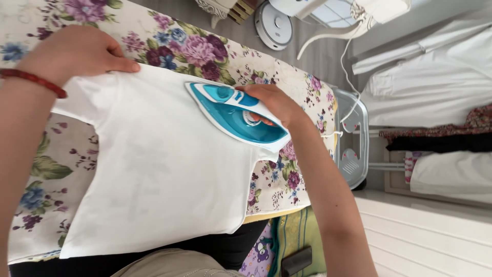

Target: Ironing a white t-shirt on an ironing board.

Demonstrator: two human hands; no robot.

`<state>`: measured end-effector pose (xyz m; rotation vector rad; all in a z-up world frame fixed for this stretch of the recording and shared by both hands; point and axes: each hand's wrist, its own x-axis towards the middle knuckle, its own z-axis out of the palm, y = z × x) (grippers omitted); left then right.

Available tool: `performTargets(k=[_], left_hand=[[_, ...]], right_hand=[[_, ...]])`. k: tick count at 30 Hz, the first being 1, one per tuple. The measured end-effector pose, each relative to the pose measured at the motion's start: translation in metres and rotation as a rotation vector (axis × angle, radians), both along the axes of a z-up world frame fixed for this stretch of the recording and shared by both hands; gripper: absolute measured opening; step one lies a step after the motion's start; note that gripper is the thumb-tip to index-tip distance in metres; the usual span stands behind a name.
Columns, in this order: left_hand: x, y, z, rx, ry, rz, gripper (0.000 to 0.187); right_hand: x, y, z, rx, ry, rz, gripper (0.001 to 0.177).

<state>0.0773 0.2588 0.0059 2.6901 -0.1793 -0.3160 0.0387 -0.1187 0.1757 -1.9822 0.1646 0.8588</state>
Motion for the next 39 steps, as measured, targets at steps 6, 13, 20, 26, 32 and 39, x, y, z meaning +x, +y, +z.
performTargets(k=[6,13,20,26,32,39], left_hand=[[-0.022,0.004,0.028,0.037,-0.022,0.071,0.060],[-0.030,0.057,0.025,0.035,0.710,-0.237,0.086],[-0.101,0.072,0.004,-1.064,0.514,0.515,0.053],[-0.158,0.002,0.020,-0.554,-0.314,0.620,0.031],[-0.151,0.046,0.042,-0.121,-0.321,0.510,0.030],[-0.154,0.054,-0.009,-0.015,-0.352,0.455,0.037]], right_hand=[[0.008,0.051,-0.005,0.014,-0.031,0.090,0.045],[0.010,0.089,-0.003,-0.042,-0.078,0.125,0.043],[0.010,0.100,-0.002,-0.027,-0.075,0.146,0.042],[0.007,0.103,-0.003,-0.038,-0.083,0.178,0.050],[0.002,0.108,-0.005,-0.176,-0.260,0.395,0.077],[0.004,0.117,-0.013,-0.404,-0.573,0.579,0.069]])
